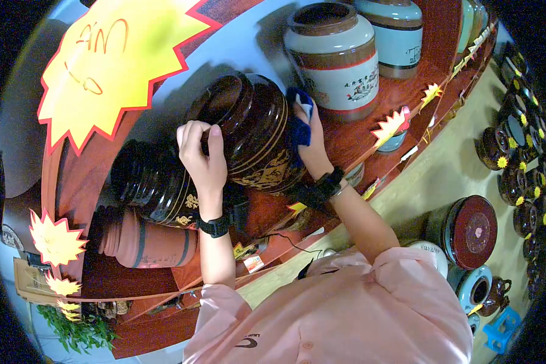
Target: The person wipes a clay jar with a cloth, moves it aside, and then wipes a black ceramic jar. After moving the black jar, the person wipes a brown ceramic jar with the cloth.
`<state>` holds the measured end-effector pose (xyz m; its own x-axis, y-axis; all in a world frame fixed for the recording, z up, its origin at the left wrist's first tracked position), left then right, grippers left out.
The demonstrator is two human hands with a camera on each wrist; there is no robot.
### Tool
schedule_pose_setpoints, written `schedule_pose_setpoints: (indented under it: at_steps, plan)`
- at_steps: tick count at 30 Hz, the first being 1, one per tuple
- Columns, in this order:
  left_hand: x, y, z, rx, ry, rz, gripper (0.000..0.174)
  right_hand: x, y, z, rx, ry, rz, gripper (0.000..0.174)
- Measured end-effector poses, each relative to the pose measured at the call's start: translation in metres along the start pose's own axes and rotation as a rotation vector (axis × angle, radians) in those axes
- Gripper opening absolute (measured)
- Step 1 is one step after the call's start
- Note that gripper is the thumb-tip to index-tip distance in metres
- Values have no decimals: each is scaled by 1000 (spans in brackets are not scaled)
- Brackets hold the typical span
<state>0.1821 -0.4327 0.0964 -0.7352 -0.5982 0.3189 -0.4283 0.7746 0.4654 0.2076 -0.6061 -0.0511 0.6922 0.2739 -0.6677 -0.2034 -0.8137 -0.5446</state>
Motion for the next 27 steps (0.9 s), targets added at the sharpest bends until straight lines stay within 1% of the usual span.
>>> schedule_pose_setpoints:
  at_steps: [3,6,7,10,11,14,17,20,23,26,27]
  plan:
    - [2,0,-1,6,-6,-22,17,54,38,27,74,-221,-85,39]
    - [5,1,-1,9,-39,-30,17,73,58,56,141,-280,-208,38]
    - [5,0,-1,11,-49,-22,17,71,61,63,106,-116,96,39]
    - [4,0,0,5,-47,-34,17,64,53,64,171,-66,68,38]
    - [3,0,1,6,-37,-29,17,68,56,64,145,-113,74,39]
    - [4,0,1,25,-43,-30,16,78,58,62,182,-239,-12,39]
    - [5,1,1,13,-29,-37,17,67,57,57,132,-203,144,39]
    - [5,0,1,20,-33,-34,17,46,44,53,137,-214,79,37]
    - [4,0,0,21,-33,-35,17,-17,4,31,107,-47,207,38]
    - [4,0,2,10,-31,-45,18,-59,-28,7,69,171,315,40]
    - [3,-1,1,9,-33,-48,18,-74,-38,-3,-2,257,396,40]
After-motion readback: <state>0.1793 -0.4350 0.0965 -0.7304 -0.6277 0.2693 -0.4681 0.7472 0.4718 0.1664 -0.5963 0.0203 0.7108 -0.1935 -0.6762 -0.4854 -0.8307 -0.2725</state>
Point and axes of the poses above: each hand's wrist, its own z-axis away from the middle knuckle, its own y-axis out of the back of the hand, x = y × z, the point moved 4 cm from there along -z, towards the middle knuckle, and after that the axes turned 6 degrees about y, right-handed, at the moved point
